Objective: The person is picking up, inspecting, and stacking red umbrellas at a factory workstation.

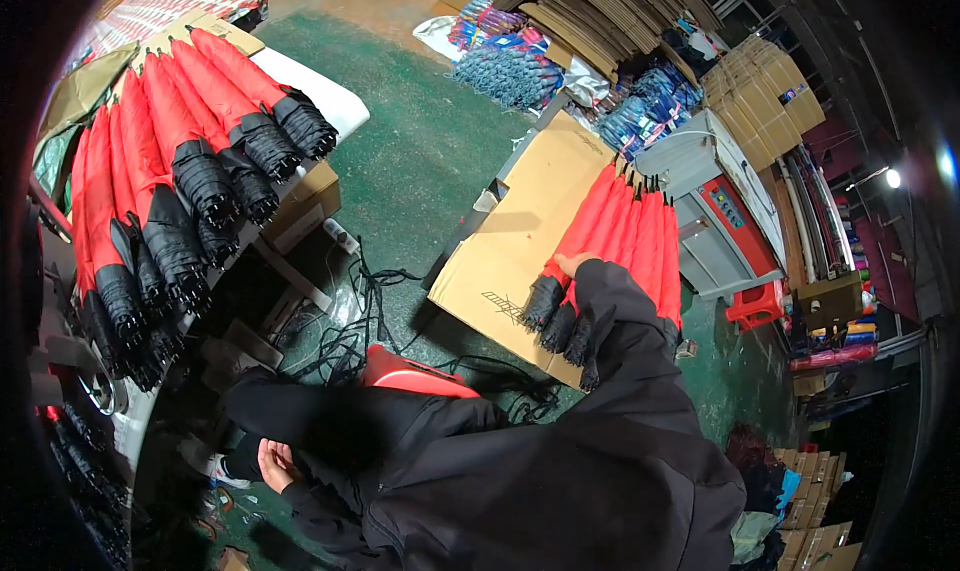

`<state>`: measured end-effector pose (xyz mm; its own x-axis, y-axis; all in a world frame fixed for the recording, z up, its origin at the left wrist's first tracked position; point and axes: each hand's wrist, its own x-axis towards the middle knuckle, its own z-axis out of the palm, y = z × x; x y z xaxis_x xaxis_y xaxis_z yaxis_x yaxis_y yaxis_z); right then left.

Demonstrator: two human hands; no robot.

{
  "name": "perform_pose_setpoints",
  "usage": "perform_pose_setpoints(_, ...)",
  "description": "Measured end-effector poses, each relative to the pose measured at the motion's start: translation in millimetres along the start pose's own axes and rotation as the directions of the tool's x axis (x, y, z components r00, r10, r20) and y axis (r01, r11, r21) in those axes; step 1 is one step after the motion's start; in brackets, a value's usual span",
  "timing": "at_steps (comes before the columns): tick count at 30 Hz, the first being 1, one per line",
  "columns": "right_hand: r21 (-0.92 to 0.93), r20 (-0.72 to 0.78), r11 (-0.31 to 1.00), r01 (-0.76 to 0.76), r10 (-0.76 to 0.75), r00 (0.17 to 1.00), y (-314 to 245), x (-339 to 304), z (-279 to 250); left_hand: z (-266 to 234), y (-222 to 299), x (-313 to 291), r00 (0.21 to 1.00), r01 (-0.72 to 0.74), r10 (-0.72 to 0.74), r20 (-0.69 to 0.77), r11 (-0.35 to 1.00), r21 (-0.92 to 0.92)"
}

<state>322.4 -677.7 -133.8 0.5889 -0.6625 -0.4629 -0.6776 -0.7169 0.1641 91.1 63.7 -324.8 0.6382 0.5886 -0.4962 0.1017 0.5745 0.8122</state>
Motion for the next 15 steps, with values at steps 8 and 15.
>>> perform_pose_setpoints(8, 0.117, 0.35, 0.992, 0.043, -0.082, 0.933, -18, -10, -14, 24, 3, -13, 1.0, -0.005, 0.004, -0.019, 0.998, -0.062)
perform_pose_setpoints(15, 0.427, 0.219, 0.904, -0.035, -0.066, 0.973, -14, 26, 25, 18, 9, -18, 1.0, -0.022, 0.02, -0.016, 0.994, -0.109)
